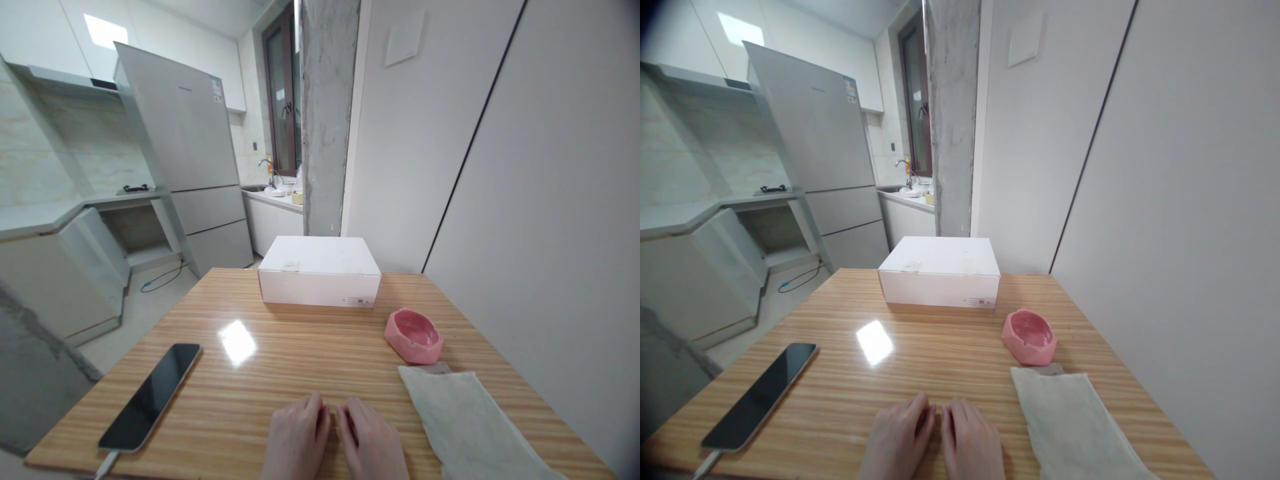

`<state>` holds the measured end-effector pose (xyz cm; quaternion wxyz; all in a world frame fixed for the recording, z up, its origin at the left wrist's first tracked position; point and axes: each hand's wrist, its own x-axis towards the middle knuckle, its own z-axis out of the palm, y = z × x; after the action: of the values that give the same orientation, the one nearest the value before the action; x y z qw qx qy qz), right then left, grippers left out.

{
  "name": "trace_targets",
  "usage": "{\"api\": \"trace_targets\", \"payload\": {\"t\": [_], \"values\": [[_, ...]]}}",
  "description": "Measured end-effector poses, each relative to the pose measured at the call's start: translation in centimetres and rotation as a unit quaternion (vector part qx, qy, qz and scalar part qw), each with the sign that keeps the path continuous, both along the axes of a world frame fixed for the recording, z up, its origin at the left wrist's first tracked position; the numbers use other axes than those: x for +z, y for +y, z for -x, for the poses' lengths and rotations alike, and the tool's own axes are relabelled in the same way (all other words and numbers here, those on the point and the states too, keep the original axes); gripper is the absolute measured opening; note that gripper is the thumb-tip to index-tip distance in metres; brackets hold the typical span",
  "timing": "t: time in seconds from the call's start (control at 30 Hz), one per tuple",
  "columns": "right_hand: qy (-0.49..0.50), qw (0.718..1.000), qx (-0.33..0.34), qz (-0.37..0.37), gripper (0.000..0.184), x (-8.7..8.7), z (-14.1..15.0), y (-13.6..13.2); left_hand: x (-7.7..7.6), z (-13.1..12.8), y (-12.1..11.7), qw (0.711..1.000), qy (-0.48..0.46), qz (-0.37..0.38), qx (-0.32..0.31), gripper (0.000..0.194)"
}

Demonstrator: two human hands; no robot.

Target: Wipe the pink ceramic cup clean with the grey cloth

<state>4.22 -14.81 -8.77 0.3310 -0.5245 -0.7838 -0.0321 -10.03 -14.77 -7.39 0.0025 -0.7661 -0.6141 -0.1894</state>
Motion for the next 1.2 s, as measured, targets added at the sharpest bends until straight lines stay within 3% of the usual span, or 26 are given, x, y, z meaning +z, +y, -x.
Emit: {"api": "trace_targets", "payload": {"t": [1.0,1.2], "values": [[0.004,1.0,-0.003,-0.019,0.048,0.53,0.16,-0.13,0.4,-0.04,-0.12,1.0,0.003,0.013,0.002,0.021],[0.001,1.0,-0.001,-0.01,0.046,0.86,0.11,-0.22,0.77,-0.09,-0.14,0.998,0.009,0.062,0.003,0.023]]}}
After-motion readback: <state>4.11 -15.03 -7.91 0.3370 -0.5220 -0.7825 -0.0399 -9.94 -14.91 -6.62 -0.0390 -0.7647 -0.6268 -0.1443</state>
